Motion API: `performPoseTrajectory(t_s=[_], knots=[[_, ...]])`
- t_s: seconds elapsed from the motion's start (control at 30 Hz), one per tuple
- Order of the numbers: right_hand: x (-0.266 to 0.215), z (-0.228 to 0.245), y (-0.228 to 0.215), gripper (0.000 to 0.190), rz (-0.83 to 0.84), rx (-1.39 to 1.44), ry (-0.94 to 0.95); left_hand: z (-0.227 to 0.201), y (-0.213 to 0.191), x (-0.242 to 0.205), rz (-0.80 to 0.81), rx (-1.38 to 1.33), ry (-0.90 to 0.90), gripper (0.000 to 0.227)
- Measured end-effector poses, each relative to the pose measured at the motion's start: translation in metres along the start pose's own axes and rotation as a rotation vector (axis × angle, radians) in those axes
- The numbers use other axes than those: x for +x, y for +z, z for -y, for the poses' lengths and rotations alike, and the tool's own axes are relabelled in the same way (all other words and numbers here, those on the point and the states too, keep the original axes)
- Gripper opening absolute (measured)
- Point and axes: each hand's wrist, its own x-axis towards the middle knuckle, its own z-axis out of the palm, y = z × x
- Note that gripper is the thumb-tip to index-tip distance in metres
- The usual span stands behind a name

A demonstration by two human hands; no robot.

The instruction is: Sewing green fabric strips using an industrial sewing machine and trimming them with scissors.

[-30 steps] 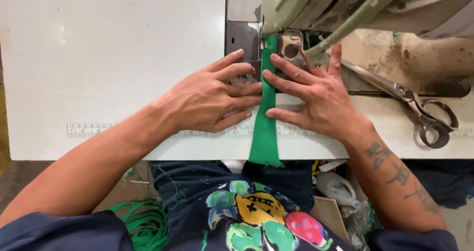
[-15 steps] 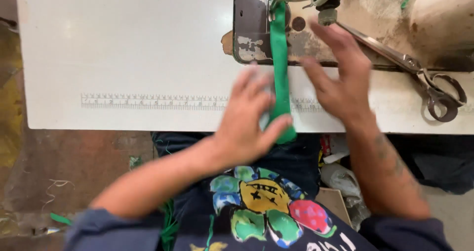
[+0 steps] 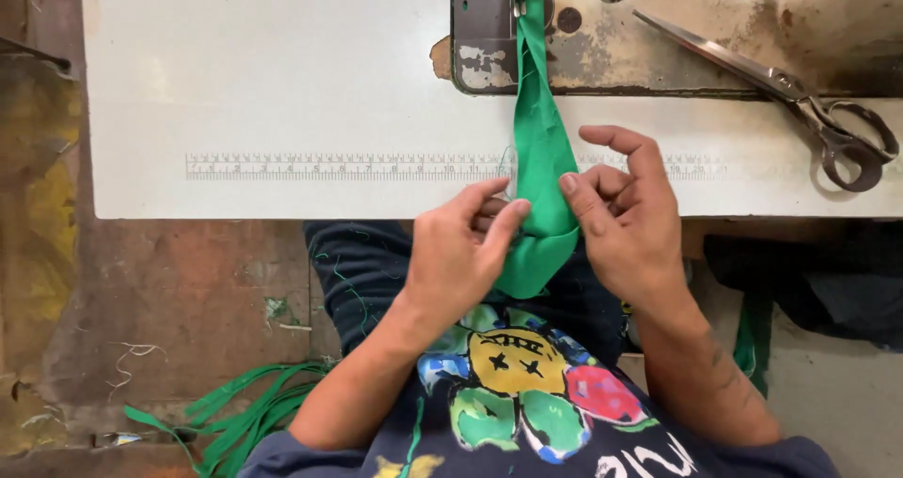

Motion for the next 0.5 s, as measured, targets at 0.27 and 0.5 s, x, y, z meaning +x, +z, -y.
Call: performPoseTrajectory(t_s=[0.27, 0.5], knots=[[-0.007, -0.024, 0.000, 0.050, 0.033, -0.527, -0.305, 0.016, 0.026, -0.004, -0.201, 0.221, 0.416, 0.022], [-0.015, -0.038, 0.011, 0.058, -0.070, -1.146, -0.529, 0.022, 0.030, -0.007, -0.092, 0.861, 0.679, 0.029]])
